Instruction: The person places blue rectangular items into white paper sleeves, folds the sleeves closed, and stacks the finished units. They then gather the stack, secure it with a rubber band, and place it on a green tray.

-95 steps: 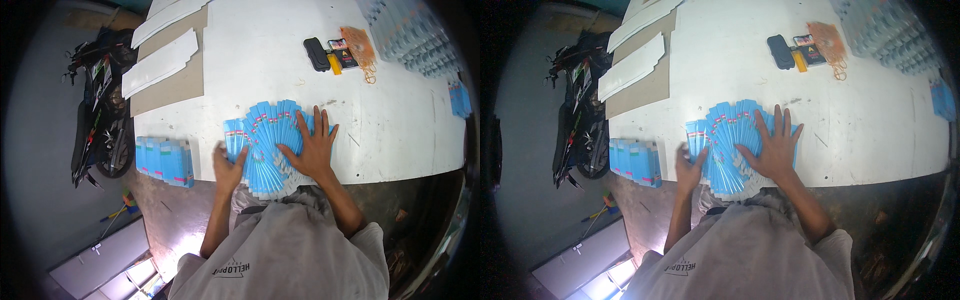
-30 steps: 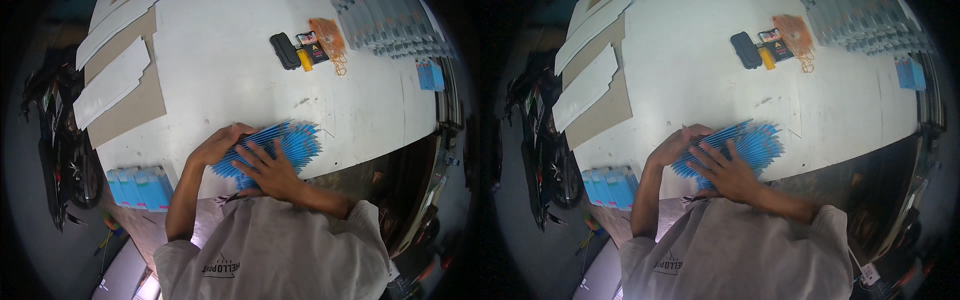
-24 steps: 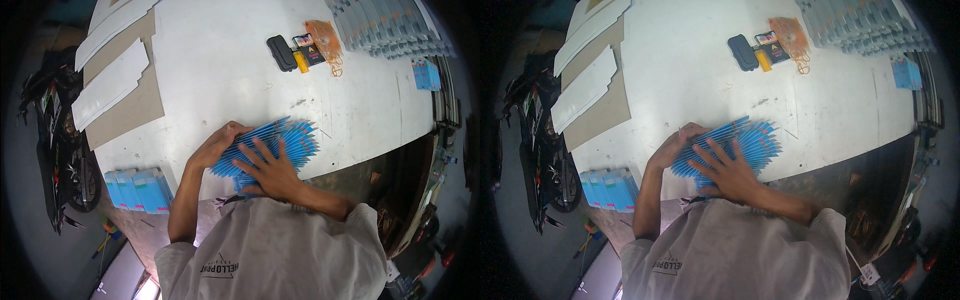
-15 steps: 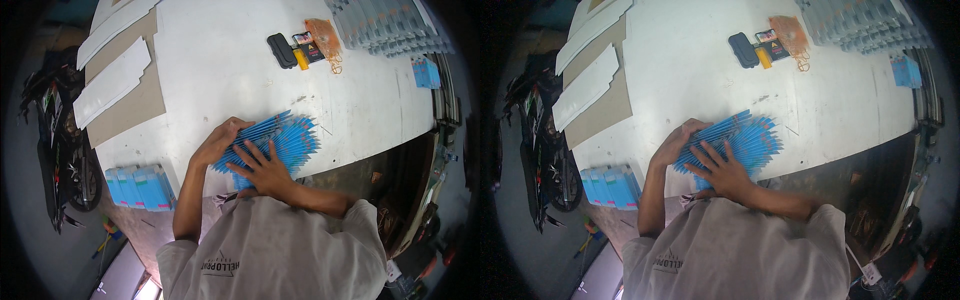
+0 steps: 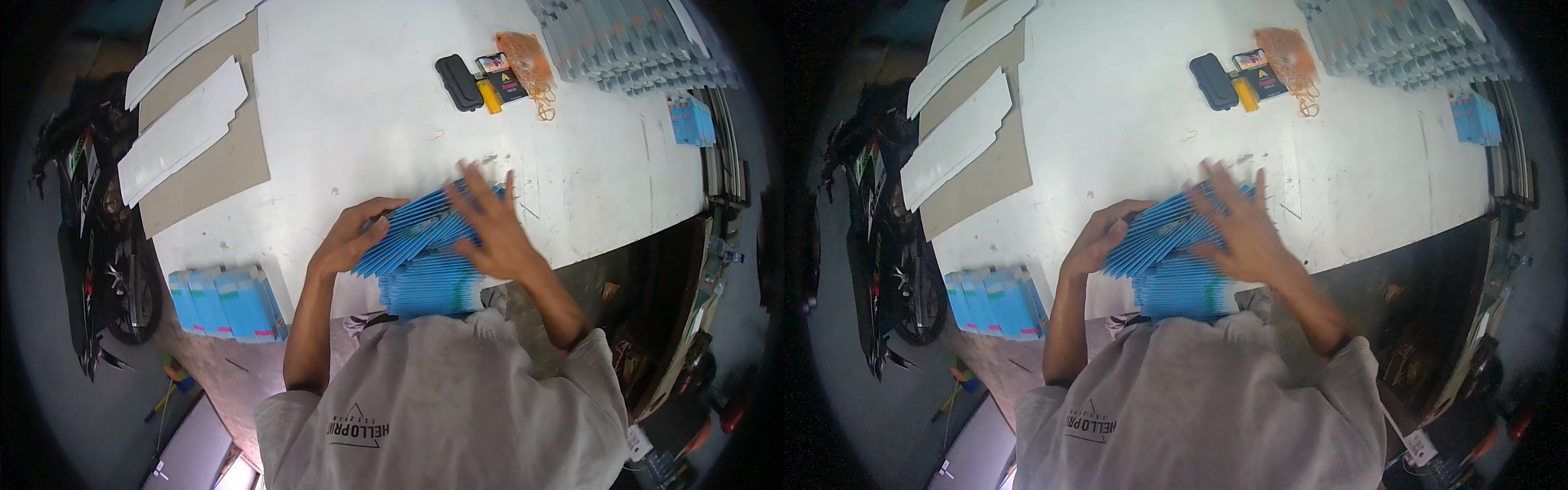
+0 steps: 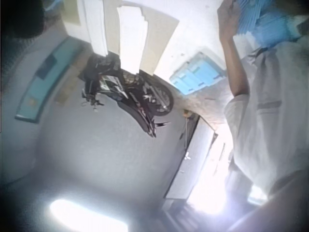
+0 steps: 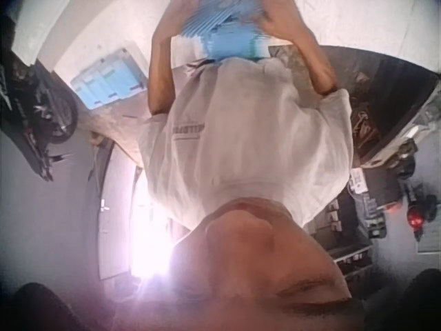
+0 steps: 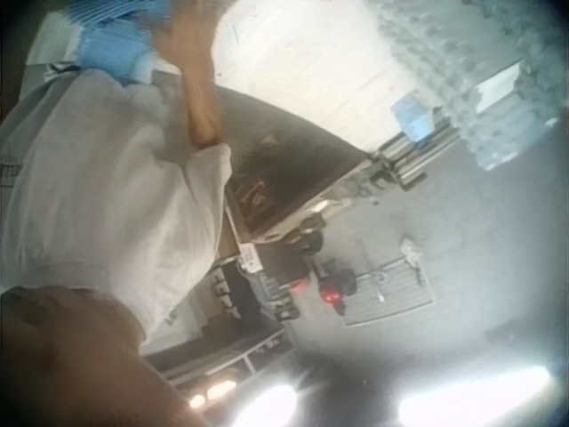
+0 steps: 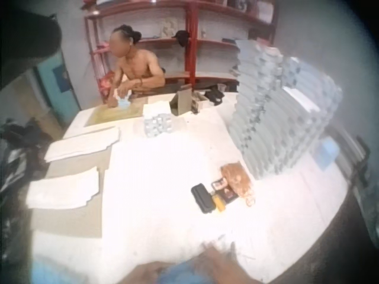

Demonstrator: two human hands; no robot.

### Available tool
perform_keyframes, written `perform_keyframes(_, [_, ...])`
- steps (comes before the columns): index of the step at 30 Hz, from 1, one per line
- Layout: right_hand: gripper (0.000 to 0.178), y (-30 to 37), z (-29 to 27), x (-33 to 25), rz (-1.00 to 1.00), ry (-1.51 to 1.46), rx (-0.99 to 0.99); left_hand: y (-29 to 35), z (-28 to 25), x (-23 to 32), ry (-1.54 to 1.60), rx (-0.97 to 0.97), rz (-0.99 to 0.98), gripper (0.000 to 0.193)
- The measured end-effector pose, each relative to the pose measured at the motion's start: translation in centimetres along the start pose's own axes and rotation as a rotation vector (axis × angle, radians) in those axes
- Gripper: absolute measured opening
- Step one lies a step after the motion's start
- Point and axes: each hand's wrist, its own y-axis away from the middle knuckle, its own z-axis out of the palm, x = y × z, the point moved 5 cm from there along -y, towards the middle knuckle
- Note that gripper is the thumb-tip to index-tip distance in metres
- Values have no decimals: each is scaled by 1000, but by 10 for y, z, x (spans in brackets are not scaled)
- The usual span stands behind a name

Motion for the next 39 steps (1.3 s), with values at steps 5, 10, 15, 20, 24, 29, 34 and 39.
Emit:
perform_keyframes(5, [88, 5, -8, 96, 184, -1001, 357, -7, -1, 2, -114, 34, 77, 63])
perform_keyframes(10, [96, -6, 36, 29, 125, -1099, 145, -13, -3, -20, -100, 347, -72, 58])
perform_keyframes(15, [84, 21, 40, 43, 29, -1206, -14, 26, -25, -13, -128, 134, 239, 71])
perform_keyframes(20, [95, 8, 46, 6, 119, -1237, 342, 27, 14, -24, -325, 386, 419, 90])
perform_keyframes(24, [102, -10, 41, 38, 140, -1177, 247, -5, 9, -11, -420, 491, 432, 87])
perform_keyframes(29, [120, -46, 33, 38, 149, -1171, 196, -33, -20, -14, -282, 440, 325, 96])
perform_keyframes(34, [120, -49, 37, 37, 111, -1077, 312, -50, -16, -9, -376, 452, 374, 98])
perform_keyframes(39, [93, -28, 38, 17, 252, -1142, 340, -21, 2, -20, -397, 423, 339, 101])
